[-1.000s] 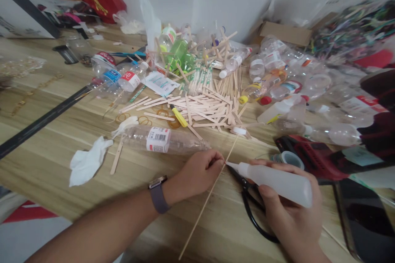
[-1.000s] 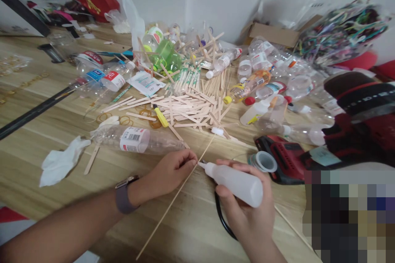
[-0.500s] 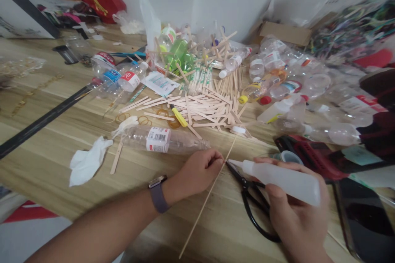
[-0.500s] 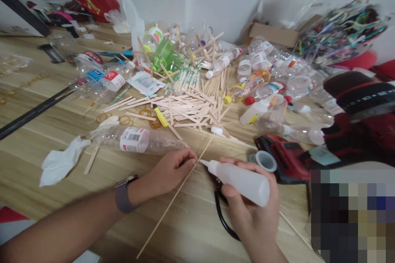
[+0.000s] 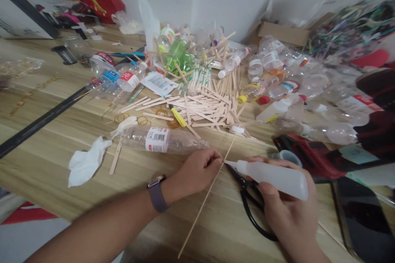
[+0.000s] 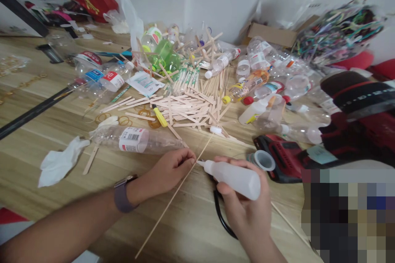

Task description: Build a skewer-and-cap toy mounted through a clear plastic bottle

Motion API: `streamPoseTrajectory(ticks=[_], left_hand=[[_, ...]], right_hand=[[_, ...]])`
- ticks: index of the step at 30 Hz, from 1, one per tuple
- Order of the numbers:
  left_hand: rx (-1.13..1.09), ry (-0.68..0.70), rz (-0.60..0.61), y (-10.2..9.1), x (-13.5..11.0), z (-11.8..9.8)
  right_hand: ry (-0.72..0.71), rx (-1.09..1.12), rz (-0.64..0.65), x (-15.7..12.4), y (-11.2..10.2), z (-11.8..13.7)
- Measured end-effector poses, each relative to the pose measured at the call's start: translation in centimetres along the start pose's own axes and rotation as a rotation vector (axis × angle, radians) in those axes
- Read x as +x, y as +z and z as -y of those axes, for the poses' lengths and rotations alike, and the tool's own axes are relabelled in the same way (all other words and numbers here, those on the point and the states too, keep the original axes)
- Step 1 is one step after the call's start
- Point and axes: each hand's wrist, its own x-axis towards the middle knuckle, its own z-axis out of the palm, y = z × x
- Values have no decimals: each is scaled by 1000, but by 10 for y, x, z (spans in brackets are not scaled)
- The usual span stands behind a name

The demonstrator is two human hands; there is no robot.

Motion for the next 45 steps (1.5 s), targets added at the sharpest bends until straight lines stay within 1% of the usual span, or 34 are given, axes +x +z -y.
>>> streamPoseTrajectory(ticks=[3,8,13,17,22,26,30,34,36,39,45], left_hand=[[6,0,1,0,0,0],[18,1,-4,0,0,1],[15,1,6,-1,1,1],[12,1,-3,0,1,0],[17,0,8,0,1,1],[35,0,0,0,1,1],[37,-5,3,0,1,1],[36,-5,1,0,1,2],[36,-6,1,0,1,2],[36,-6,10,0,0,1],[42,-7,2,0,0,0]], right_hand=[[-5,5,-28,0,0,1],[10,2,12,2,0,1],[2,12,-16,0,-1,-1],[-8,10,26,0,-1,0],[-15,-6,-12,1,-1,3],[-2,3,36,0,-3,2],[-11,-10,24,-1,-4,2],[-11,-12,57,-1,-4,0],[-14,-21,50,-1,-4,0],[-27,-9,33,-2,-4,1],[-16,-3,60,-1,-2,6]])
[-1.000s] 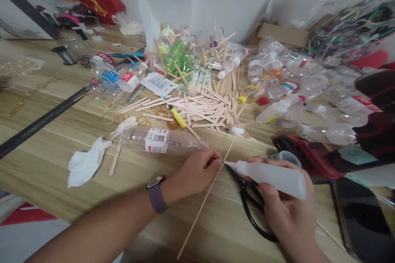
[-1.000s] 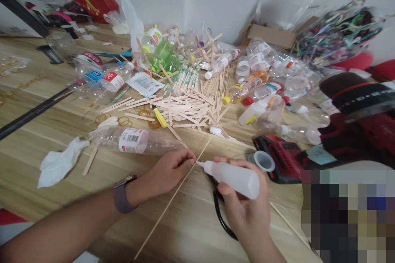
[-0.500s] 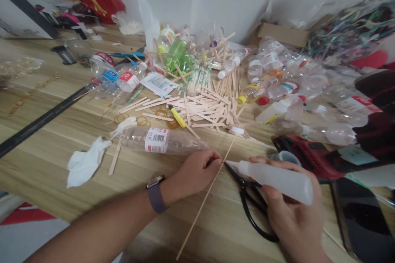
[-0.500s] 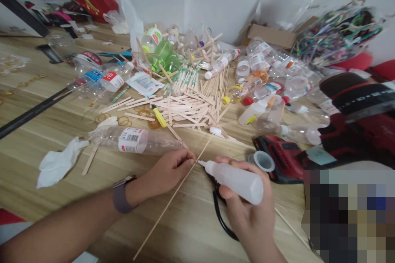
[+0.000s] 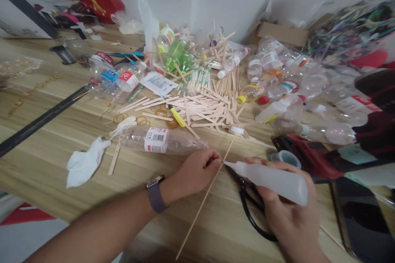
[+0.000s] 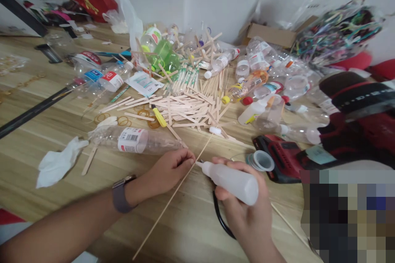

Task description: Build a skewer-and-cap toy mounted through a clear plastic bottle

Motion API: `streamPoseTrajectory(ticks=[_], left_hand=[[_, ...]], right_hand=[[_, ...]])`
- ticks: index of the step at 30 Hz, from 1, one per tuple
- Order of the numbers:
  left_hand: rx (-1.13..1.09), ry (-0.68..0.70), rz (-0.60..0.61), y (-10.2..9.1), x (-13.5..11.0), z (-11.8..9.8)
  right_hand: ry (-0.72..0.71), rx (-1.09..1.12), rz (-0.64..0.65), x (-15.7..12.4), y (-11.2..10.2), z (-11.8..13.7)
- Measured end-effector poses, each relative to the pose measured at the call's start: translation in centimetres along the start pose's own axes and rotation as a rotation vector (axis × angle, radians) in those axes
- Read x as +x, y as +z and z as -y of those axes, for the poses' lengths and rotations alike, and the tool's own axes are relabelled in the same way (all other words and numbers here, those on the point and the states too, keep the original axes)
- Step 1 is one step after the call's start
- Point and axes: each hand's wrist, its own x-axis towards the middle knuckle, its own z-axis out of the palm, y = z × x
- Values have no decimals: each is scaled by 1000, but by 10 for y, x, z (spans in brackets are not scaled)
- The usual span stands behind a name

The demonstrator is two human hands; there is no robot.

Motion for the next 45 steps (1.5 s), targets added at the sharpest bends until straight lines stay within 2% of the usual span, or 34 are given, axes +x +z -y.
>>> streamPoseTrajectory(ticks=[19,41,45], left_hand=[[-14,-1,8,0,0,0],[-3,-10,4,0,0,-1],[-10,-18,8,0,-1,-1]], right_hand=[[-12,-20,-22,0,0,0],[-9,-22,21,1,-1,3],[-9,-10,-6,1,0,3]])
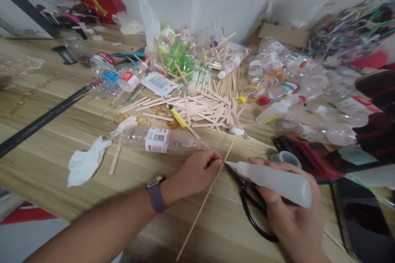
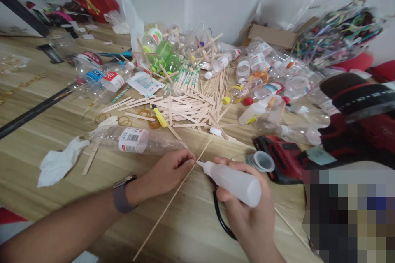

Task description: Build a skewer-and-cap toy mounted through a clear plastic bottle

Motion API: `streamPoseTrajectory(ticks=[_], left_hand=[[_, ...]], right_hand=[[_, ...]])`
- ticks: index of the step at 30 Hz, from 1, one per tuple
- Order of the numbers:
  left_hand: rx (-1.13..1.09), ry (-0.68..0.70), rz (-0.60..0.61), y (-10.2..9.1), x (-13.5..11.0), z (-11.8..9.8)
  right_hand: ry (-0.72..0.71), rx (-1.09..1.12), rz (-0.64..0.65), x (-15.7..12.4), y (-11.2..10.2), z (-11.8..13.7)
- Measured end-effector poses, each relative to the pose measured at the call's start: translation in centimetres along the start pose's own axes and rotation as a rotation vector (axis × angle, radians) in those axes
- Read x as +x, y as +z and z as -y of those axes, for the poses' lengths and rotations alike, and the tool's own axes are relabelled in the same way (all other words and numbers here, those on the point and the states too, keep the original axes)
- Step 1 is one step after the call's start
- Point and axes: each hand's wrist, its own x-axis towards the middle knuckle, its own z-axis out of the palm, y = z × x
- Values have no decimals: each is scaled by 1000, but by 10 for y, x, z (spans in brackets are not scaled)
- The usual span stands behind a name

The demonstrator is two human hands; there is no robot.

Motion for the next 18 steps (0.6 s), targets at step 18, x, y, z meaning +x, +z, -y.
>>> streamPoseTrajectory(ticks=[18], left_hand=[[-13,3,-2,0,0,0]], right_hand=[[6,-17,21,-2,-3,-2]])
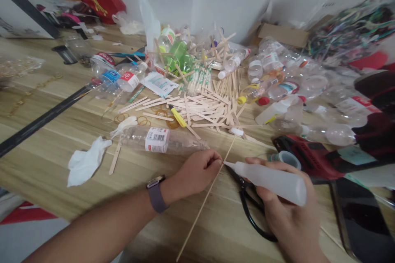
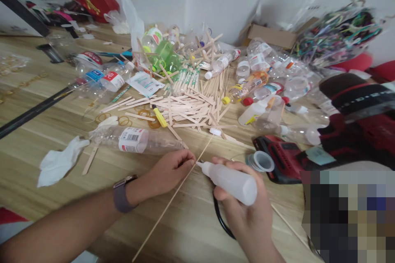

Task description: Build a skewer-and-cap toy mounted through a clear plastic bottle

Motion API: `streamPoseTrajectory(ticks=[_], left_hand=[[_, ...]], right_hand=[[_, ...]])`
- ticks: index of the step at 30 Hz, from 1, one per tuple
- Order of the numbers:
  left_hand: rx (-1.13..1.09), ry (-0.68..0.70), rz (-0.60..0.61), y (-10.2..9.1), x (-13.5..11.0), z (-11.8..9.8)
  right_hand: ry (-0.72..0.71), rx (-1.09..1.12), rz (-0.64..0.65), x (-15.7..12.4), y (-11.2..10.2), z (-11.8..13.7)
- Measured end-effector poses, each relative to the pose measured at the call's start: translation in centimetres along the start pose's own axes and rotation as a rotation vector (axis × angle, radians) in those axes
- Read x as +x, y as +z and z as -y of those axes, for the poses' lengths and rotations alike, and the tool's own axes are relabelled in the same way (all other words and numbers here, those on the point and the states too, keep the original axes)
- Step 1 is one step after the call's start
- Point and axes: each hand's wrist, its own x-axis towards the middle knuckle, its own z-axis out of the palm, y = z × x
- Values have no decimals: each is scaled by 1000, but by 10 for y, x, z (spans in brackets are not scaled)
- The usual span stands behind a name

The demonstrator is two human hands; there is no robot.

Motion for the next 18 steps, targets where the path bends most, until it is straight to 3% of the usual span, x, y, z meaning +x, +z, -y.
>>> streamPoseTrajectory(ticks=[18], left_hand=[[9,-11,7,-1,0,-3]], right_hand=[[44,-41,-16,0,0,-2]])
